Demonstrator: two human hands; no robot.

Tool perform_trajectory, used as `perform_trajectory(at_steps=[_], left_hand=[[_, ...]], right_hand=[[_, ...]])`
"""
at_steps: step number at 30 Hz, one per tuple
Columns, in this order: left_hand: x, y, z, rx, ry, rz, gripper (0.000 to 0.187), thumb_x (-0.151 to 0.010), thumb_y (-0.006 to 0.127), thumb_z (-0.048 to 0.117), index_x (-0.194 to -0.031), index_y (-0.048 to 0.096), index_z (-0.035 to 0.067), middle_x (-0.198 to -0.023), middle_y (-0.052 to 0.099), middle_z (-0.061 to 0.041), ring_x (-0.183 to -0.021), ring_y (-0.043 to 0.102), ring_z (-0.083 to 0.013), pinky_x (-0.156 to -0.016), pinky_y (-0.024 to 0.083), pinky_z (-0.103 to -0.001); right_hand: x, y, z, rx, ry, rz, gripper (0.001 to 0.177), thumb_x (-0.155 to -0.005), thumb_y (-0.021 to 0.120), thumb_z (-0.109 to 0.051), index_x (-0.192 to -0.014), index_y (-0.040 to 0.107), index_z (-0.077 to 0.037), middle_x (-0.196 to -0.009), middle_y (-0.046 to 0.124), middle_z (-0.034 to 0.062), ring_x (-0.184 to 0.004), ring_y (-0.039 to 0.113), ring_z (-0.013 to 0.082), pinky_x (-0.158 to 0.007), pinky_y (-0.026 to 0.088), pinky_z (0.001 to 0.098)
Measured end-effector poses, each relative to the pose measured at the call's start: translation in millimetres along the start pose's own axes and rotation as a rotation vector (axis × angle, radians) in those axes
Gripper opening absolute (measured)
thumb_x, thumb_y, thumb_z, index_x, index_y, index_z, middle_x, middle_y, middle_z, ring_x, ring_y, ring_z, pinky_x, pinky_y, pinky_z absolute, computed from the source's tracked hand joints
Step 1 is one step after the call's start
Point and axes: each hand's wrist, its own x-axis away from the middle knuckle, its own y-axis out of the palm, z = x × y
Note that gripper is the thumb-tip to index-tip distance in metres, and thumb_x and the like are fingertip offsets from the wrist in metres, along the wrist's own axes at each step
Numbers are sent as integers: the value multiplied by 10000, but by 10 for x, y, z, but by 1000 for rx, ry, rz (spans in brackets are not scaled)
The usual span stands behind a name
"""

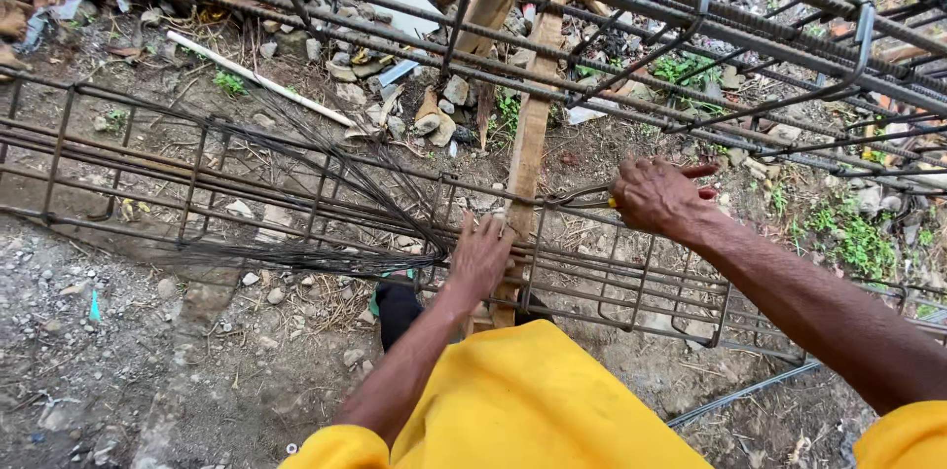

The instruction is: The person uses pliers to twist wire ties around the intersections of a steel rebar grid. They repeatedly wrap the wire and twist it to secure the rebar structure in place.

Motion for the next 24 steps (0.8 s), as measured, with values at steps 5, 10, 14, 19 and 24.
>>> perform_trajectory(at_steps=[5,10,14,19,24], left_hand=[[443,899,199,113,4,456,304,-1053,429,322,-902,583,108,-876,509,-73,-860,551,-231,-767,471,-373],[744,876,449,98,-106,311,363,-981,558,363,-1003,612,4,-895,556,-177,-879,591,-341,-935,402,-497],[740,867,444,180,-161,223,461,-972,551,489,-1032,599,35,-946,568,-175,-966,578,-344,-1015,371,-513],[947,1110,486,211,-157,489,316,-901,643,382,-995,613,82,-855,561,-151,-862,520,-384,-879,403,-522],[1007,1128,448,264,-154,444,544,-915,660,481,-1279,591,83,-924,576,-143,-902,510,-346,-923,395,-500]], right_hand=[[-40,43,66,-47,-9,38,315,-995,414,-239,-1202,644,-177,-1130,630,86,-1016,640,184,-818,520,312],[-151,304,64,-7,-29,87,285,-1001,437,-287,-1160,661,-207,-1113,668,66,-1008,641,176,-830,512,315],[-299,647,156,16,-79,470,284,-886,492,-351,-966,690,-164,-1034,672,111,-951,696,250,-817,532,410],[-108,36,-33,-257,6,11,206,-1042,443,-114,-908,599,-109,-742,487,25,-552,487,115,-456,490,227],[-119,42,-57,-135,4,9,265,-1037,486,-380,-1194,631,-223,-1029,582,65,-868,605,177,-740,568,334]])
